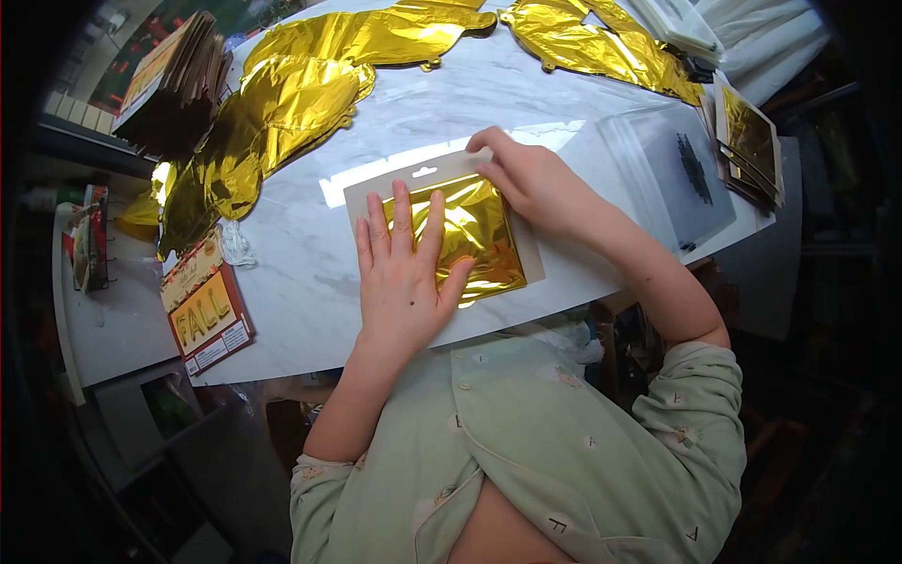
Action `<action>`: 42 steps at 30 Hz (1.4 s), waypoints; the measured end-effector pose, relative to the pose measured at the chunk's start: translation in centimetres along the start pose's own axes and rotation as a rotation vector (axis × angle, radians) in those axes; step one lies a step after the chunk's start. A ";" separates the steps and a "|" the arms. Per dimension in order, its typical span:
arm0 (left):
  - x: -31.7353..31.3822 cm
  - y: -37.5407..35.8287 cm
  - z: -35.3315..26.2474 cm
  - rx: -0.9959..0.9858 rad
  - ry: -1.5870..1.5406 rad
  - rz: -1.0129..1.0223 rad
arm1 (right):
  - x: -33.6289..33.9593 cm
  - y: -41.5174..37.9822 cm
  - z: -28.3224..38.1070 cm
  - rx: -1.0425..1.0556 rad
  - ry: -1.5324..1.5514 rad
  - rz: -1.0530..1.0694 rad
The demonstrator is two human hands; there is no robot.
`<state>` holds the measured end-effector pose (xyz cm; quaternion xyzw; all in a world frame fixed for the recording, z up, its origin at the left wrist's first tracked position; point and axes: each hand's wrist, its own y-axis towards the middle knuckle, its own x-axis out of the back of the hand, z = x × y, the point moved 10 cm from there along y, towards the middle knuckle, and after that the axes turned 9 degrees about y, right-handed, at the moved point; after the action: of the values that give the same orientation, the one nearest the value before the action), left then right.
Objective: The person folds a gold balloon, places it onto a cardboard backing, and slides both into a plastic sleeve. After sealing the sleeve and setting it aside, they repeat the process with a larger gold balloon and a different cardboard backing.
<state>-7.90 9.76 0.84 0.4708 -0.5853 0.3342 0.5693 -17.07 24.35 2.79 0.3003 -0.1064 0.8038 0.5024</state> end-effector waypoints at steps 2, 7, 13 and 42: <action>-0.1 0.0 -0.1 -0.002 0.001 0.001 | 0.4 -0.5 -1.3 -0.193 0.133 -0.019; -0.1 0.0 0.0 -0.005 0.012 -0.004 | -0.9 -2.1 -3.0 -0.418 0.488 0.052; -0.1 -0.1 0.0 -0.003 0.013 -0.013 | -0.9 -3.0 -3.4 -0.450 0.578 -0.039; 4.8 0.7 -0.2 -0.150 -0.299 -0.084 | -3.5 -4.3 2.2 0.128 -0.762 -0.234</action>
<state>-8.04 9.34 5.64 0.4958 -0.6664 0.1917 0.5228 -11.42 22.76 1.90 0.6176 -0.2001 0.5771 0.4955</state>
